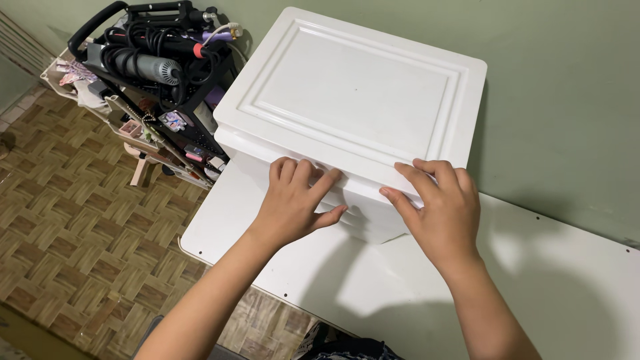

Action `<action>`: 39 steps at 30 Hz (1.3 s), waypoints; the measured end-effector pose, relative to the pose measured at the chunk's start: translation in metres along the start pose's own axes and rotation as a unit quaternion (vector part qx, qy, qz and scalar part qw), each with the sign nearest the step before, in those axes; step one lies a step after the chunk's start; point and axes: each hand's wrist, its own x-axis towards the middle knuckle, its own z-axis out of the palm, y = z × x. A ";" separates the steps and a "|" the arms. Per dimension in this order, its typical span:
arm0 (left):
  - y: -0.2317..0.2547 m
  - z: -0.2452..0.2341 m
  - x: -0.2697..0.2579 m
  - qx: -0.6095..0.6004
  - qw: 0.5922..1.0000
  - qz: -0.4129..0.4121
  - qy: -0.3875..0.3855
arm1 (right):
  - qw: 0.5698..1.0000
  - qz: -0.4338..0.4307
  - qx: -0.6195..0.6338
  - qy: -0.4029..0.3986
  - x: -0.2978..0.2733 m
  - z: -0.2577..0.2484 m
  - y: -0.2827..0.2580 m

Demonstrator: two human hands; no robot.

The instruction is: The person opens a white plastic drawer unit and removes various items one by one, including a face mask, hair accessories, bottles, and packaged goods. The items are placed on the surface next to the drawer until the drawer is empty.

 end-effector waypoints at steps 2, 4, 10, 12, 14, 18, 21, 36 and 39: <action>-0.001 -0.004 0.001 0.000 1.000 0.008 -0.006 | 1.000 -0.003 -0.003 0.001 0.002 -0.002 0.000; -0.001 -0.007 0.002 0.009 1.000 0.011 -0.021 | 1.000 0.008 -0.003 -0.003 0.003 -0.004 -0.002; 0.001 -0.014 0.001 0.011 0.998 0.018 -0.054 | 1.000 0.025 0.017 -0.004 0.007 -0.011 -0.005; -0.001 -0.015 -0.001 -0.002 0.998 0.021 -0.057 | 0.999 0.037 0.031 -0.009 0.007 -0.012 -0.007; -0.003 -0.016 -0.004 -0.017 0.998 0.026 -0.052 | 0.997 0.058 0.043 -0.020 0.008 -0.014 -0.008; -0.007 -0.010 -0.009 -0.008 0.999 0.029 -0.035 | 0.999 0.009 0.042 0.004 0.006 -0.012 -0.001; -0.014 -0.001 -0.007 -0.001 0.999 0.039 -0.021 | 0.997 -0.034 0.072 0.023 -0.003 -0.010 0.021; -0.010 0.009 0.002 -0.034 0.999 0.034 0.017 | 0.898 0.233 0.338 0.158 -0.099 0.077 0.014; -0.005 0.016 0.005 -0.018 0.999 -0.012 0.026 | 0.862 0.249 0.413 0.158 -0.099 0.081 0.020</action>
